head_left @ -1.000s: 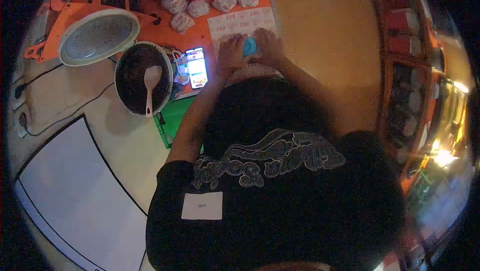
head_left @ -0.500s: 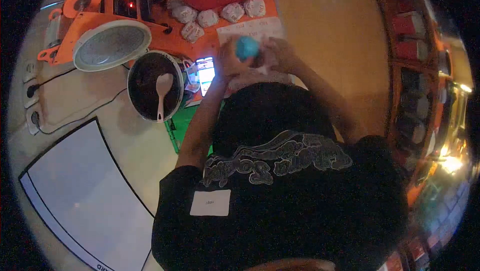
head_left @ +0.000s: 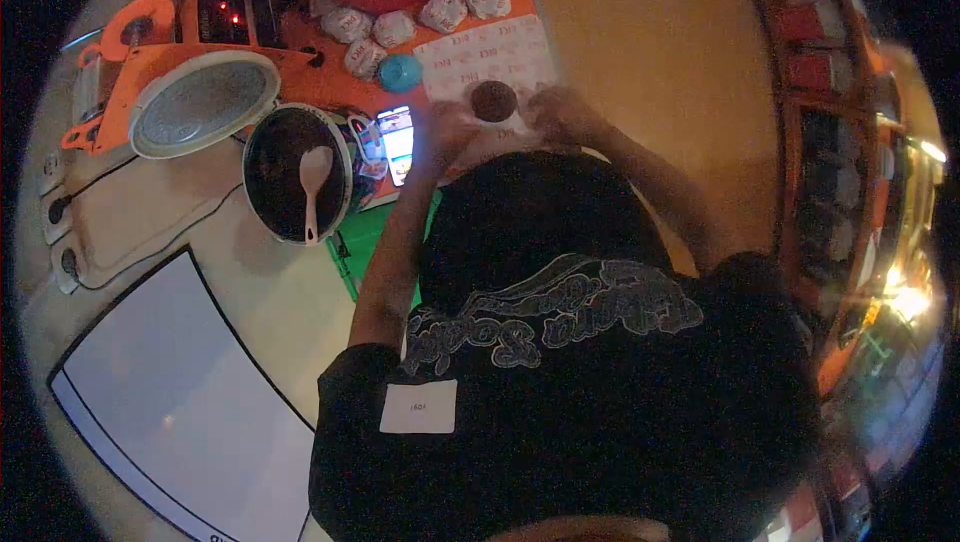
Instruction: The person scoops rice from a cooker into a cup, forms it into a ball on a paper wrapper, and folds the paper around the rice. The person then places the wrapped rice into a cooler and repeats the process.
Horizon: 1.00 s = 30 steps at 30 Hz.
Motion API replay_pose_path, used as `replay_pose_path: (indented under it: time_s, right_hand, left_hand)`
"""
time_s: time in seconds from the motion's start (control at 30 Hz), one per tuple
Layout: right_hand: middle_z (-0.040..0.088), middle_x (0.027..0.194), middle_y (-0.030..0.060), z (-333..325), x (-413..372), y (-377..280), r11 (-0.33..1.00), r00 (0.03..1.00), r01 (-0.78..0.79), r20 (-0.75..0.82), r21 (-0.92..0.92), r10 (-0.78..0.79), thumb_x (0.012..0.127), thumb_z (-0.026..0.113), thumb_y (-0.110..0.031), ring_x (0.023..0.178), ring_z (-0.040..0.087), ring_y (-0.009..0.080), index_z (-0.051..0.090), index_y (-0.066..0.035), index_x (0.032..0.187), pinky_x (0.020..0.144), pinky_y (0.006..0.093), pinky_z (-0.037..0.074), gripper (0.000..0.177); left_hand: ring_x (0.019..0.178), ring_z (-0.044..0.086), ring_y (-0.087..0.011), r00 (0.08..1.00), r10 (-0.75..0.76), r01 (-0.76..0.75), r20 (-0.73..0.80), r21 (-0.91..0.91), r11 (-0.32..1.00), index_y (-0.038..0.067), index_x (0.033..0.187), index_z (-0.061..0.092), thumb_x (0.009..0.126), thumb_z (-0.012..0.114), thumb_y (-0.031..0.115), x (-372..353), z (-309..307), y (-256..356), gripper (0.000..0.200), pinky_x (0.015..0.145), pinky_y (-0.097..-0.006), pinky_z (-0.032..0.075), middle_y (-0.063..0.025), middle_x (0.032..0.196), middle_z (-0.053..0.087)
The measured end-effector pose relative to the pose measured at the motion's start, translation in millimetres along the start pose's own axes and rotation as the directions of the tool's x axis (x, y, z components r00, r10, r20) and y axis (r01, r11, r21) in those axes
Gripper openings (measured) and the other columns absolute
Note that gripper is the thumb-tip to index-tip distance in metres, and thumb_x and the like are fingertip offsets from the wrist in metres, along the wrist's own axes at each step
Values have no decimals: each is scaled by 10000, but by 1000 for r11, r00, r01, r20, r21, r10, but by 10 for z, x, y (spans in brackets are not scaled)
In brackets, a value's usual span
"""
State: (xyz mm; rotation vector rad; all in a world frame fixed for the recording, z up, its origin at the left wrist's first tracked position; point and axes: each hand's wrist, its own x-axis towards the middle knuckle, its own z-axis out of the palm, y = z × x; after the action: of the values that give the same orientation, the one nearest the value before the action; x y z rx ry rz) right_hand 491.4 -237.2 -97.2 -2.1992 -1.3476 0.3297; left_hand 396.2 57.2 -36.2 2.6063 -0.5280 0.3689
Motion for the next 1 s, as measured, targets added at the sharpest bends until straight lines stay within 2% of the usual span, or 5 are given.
replay_pose_path:
  time_s: [0.43,0.63,0.73,0.93,1.0]
  right_hand:
    - [671,954,148,-137,117,-57,950,968,-206,-93,233,233,820,627,-287,855,638,357,665,-78,965,748,462,505,257]
    - [678,1003,154,-223,-51,-259,989,986,-43,-167,-142,19,829,615,-398,960,640,340,690,-129,1018,816,454,508,337]
    - [690,974,122,-301,-125,-294,970,951,-159,234,-186,201,778,651,-347,871,668,331,690,-127,980,733,455,526,301]
    - [695,838,99,-305,-265,-253,896,953,-303,76,325,295,782,678,-231,772,681,253,696,-97,946,704,396,538,213]
    - [697,785,103,-287,-134,-256,591,900,-231,-61,773,431,817,701,-253,737,675,216,699,-32,944,718,358,535,255]
  left_hand:
    - [830,628,-319,995,-96,94,-22,-76,993,83,836,649,797,638,173,-73,241,215,99,786,-456,474,-135,790,652]
    - [811,626,-343,987,-145,144,-63,-15,989,58,861,622,824,601,141,108,-21,509,94,719,-487,475,-160,805,642]
    - [818,625,-350,983,-127,143,133,-114,983,51,883,611,845,593,149,-169,247,303,107,724,-491,472,-157,856,642]
    - [892,649,-348,892,-287,362,350,-171,916,61,984,651,885,619,224,-112,93,333,193,781,-439,503,-132,936,674]
    - [891,639,-351,946,-245,293,213,-240,925,70,1015,658,879,621,200,-114,209,209,192,794,-445,503,-147,985,655]
